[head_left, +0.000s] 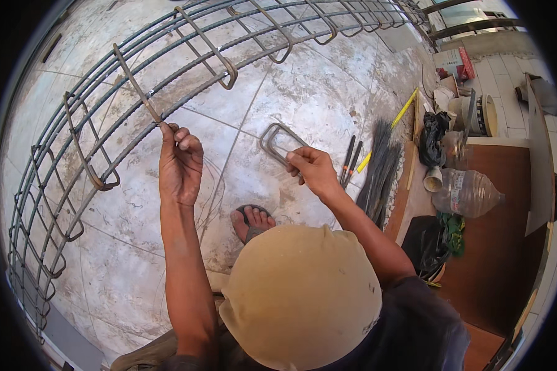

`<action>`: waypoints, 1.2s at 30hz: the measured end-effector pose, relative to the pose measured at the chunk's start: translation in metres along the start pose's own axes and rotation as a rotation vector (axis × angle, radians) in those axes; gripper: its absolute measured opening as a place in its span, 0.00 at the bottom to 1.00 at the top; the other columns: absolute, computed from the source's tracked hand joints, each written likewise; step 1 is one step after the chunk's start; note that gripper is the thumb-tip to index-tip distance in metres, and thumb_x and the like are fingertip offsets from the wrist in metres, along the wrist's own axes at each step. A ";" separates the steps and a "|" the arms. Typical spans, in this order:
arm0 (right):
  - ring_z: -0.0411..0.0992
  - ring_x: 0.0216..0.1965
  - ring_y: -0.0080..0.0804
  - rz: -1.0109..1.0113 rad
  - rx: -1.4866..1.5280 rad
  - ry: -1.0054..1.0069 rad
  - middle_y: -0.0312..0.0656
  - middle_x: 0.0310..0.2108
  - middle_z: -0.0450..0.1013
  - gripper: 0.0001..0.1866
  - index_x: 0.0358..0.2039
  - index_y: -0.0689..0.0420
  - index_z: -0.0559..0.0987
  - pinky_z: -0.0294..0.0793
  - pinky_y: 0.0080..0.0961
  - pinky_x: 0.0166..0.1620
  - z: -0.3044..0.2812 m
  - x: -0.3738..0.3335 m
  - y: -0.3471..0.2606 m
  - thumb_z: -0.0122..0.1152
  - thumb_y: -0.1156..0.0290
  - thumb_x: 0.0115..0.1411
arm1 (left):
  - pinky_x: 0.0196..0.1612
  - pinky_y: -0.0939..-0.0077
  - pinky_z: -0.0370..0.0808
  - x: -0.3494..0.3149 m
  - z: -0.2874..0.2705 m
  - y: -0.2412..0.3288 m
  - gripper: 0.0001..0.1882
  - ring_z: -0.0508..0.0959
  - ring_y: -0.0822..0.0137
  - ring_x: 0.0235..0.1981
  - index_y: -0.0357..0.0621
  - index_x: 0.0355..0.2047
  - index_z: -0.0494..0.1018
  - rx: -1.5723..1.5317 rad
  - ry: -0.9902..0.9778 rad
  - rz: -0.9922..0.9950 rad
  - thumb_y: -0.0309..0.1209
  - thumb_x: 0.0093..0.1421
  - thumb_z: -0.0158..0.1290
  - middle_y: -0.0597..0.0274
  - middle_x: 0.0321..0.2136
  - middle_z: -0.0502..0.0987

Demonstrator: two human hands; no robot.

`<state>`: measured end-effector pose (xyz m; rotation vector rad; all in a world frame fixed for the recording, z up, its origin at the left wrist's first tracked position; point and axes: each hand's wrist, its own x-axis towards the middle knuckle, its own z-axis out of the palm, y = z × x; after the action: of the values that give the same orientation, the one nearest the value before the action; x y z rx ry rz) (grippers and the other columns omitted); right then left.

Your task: The person assembles a rebar cage by hand and using pliers, placing wire ties around the intersections of longitudinal bars and stirrups and twisting them tight.

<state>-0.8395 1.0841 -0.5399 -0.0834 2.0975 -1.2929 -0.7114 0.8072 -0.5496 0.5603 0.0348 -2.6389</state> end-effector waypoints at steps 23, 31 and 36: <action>0.66 0.65 0.44 -0.469 -1.663 -0.299 0.44 0.55 0.73 0.27 0.54 0.53 0.73 0.59 0.54 0.69 -0.226 0.018 0.109 0.68 0.73 0.52 | 0.24 0.83 0.67 -0.017 0.028 -0.025 0.10 0.72 0.82 0.23 0.33 0.34 0.80 0.995 0.494 0.798 0.29 0.63 0.66 0.67 0.24 0.79; 0.72 0.58 0.46 -0.279 -1.740 -0.375 0.45 0.49 0.77 0.18 0.47 0.50 0.78 0.68 0.49 0.59 -0.217 0.002 0.107 0.67 0.70 0.54 | 0.26 0.81 0.69 -0.017 0.026 -0.030 0.09 0.71 0.82 0.23 0.31 0.34 0.80 0.964 0.496 0.867 0.27 0.64 0.64 0.66 0.23 0.80; 0.78 0.44 0.55 -0.123 -1.356 -0.433 0.48 0.42 0.79 0.16 0.49 0.52 0.77 0.74 0.51 0.46 -0.187 -0.043 0.041 0.61 0.57 0.66 | 0.27 0.83 0.68 -0.017 0.024 -0.033 0.09 0.71 0.82 0.24 0.31 0.37 0.80 0.924 0.467 0.846 0.27 0.65 0.64 0.67 0.25 0.80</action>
<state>-0.9001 1.2656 -0.4970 -0.9631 2.1795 0.2904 -0.7208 0.8414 -0.5229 1.1449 -1.0619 -1.5382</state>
